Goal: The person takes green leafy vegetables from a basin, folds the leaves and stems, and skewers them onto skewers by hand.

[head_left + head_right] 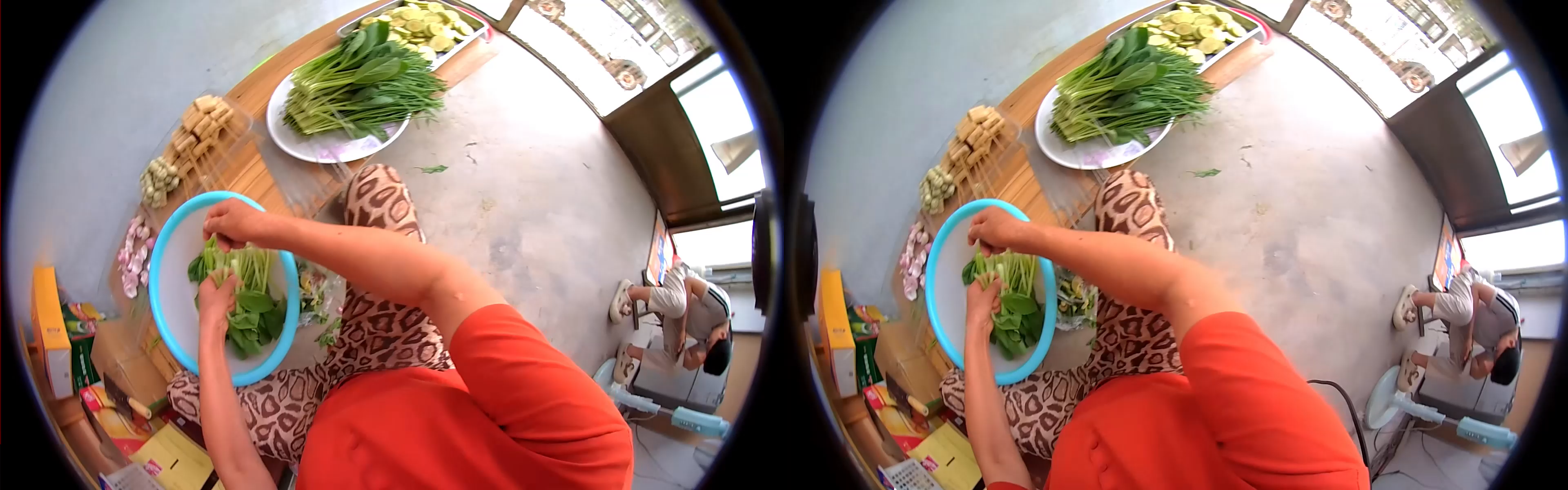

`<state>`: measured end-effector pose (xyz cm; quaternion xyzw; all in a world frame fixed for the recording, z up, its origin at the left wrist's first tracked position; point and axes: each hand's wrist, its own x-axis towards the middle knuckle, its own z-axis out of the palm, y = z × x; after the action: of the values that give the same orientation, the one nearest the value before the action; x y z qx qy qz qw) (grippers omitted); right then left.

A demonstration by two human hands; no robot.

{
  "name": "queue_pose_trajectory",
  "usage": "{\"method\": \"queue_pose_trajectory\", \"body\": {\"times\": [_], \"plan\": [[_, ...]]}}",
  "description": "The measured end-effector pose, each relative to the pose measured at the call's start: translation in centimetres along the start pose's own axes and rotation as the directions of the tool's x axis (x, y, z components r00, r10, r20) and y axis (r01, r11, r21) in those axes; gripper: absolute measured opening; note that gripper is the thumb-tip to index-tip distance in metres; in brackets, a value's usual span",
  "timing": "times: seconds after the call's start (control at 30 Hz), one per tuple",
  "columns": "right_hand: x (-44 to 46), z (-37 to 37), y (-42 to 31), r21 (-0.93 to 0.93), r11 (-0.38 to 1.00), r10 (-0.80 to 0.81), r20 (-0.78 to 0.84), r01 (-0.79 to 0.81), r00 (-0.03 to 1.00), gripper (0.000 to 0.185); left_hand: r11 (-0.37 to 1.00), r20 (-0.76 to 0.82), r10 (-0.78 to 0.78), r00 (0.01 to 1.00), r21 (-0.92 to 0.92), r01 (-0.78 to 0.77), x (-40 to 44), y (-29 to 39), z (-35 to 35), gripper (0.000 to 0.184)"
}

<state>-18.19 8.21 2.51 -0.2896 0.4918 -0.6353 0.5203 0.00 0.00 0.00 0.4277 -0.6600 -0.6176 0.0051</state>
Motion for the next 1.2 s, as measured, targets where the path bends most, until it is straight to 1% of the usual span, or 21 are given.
{"method": "queue_pose_trajectory", "body": {"times": [0.03, 0.07, 0.1, 0.17, 0.27, 0.3, 0.37, 0.4, 0.43, 0.47, 0.5, 0.53, 0.63, 0.7, 0.77, 0.8, 0.83, 0.9, 1.03, 1.1, 1.2], "plan": [[-0.1, 0.4, -0.2, 0.042, 0.999, -0.014, 0.009, 0.014, 1.000, 0.020, 1.000, -0.015, 0.022, 1.000, -0.014, -0.022, -0.5, 0.7, -0.7, 0.018], [-0.1, 0.7, -0.4, 0.053, 0.999, -0.008, 0.009, 0.007, 1.000, 0.021, 0.999, 0.025, 0.019, 0.999, -0.030, -0.019, -0.9, 1.6, -1.7, 0.016], [-2.1, -1.6, -0.9, -0.002, 1.000, 0.012, -0.014, -0.012, 1.000, 0.021, 0.996, 0.059, 0.038, 0.998, -0.081, -0.033, -1.3, 1.9, 1.0, 0.016], [-1.7, -0.8, -1.0, 0.020, 1.000, -0.005, 0.006, 0.005, 1.000, 0.021, 0.980, 0.018, 0.062, 0.998, -0.189, -0.057, -2.5, 3.6, -1.1, 0.015], [-1.4, -0.5, -1.3, 0.026, 1.000, -0.011, 0.000, 0.011, 1.000, 0.021, 0.956, 0.005, 0.149, 0.989, -0.256, -0.142, -2.8, 5.0, -4.4, 0.015], [-1.6, -0.6, -1.4, 0.024, 1.000, 0.001, -0.004, 0.000, 1.000, 0.021, 0.955, 0.005, 0.149, 0.989, -0.260, -0.143, -2.6, 5.2, -5.0, 0.015], [-1.9, -0.8, -1.3, 0.017, 1.000, 0.012, -0.017, -0.012, 1.000, 0.020, 0.934, -0.086, 0.231, 0.969, -0.261, -0.246, -2.2, 5.5, -6.1, 0.015], [-1.9, -0.5, -1.1, 0.019, 1.000, 0.021, -0.021, -0.020, 1.000, 0.019, 0.929, -0.080, 0.268, 0.960, -0.241, -0.279, -1.9, 5.5, -6.4, 0.016], [-1.8, -0.5, -1.0, -0.050, 0.997, 0.050, -0.028, -0.051, 0.998, 0.019, 0.919, -0.096, 0.298, 0.950, -0.240, -0.313, -1.3, 5.0, -6.8, 0.019], [-1.9, -0.5, -0.9, -0.065, 0.996, 0.060, -0.051, -0.063, 0.997, 0.019, 0.912, -0.164, 0.279, 0.946, -0.262, -0.315, -0.4, 4.1, -7.0, 0.020], [-1.6, -0.5, -0.3, -0.076, 0.992, 0.094, -0.057, -0.098, 0.994, 0.019, 0.908, -0.184, 0.290, 0.939, -0.256, -0.331, -0.1, 3.7, -6.9, 0.020], [-1.6, -0.4, 0.0, -0.104, 0.990, 0.088, -0.062, -0.094, 0.994, 0.020, 0.904, -0.161, 0.300, 0.940, -0.269, -0.334, 0.5, 3.0, -7.2, 0.020], [-2.4, 0.3, -0.9, -0.125, 0.982, 0.143, -0.024, -0.145, 0.989, 0.022, 0.805, -0.150, 0.385, 0.911, -0.428, -0.411, 1.9, 1.1, -6.6, 0.025], [-2.3, 1.0, -0.6, -0.088, 0.986, 0.145, 0.001, -0.145, 0.989, 0.022, 0.808, -0.177, 0.278, 0.944, -0.489, -0.329, 1.8, 0.0, -7.1, 0.030], [-2.6, 2.0, -0.9, -0.115, 0.979, 0.170, 0.019, -0.167, 0.985, 0.024, 0.792, -0.200, 0.192, 0.961, -0.546, -0.272, 1.1, 1.0, -6.7, 0.032], [-2.7, 2.2, -0.8, -0.144, 0.970, 0.204, 0.043, -0.196, 0.978, 0.025, 0.789, -0.191, 0.219, 0.957, -0.542, -0.289, 0.7, 1.4, -6.4, 0.032], [-2.7, 2.2, -1.0, -0.178, 0.960, 0.231, 0.059, -0.217, 0.971, 0.026, 0.831, -0.211, 0.206, 0.956, -0.478, -0.285, 0.8, 1.7, -6.3, 0.033], [-2.3, 2.4, -1.1, -0.201, 0.954, 0.238, 0.067, -0.221, 0.969, 0.026, 0.853, -0.227, 0.191, 0.955, -0.443, -0.276, 1.1, 2.5, -6.0, 0.030], [-2.2, 3.4, -1.3, -0.227, 0.949, 0.243, 0.089, -0.218, 0.966, 0.027, 0.840, -0.231, 0.233, 0.945, -0.442, -0.315, 1.3, 2.9, -5.9, 0.027], [-2.3, 4.0, -1.6, -0.236, 0.946, 0.246, 0.084, -0.220, 0.966, 0.027, 0.817, -0.240, 0.210, 0.948, -0.489, -0.305, 1.0, 3.2, -5.9, 0.025], [-2.6, 4.4, -2.0, -0.229, 0.950, 0.243, 0.113, -0.213, 0.963, 0.026, 0.763, -0.223, 0.236, 0.946, -0.559, -0.323, 1.5, 2.6, -6.1, 0.024]]}}
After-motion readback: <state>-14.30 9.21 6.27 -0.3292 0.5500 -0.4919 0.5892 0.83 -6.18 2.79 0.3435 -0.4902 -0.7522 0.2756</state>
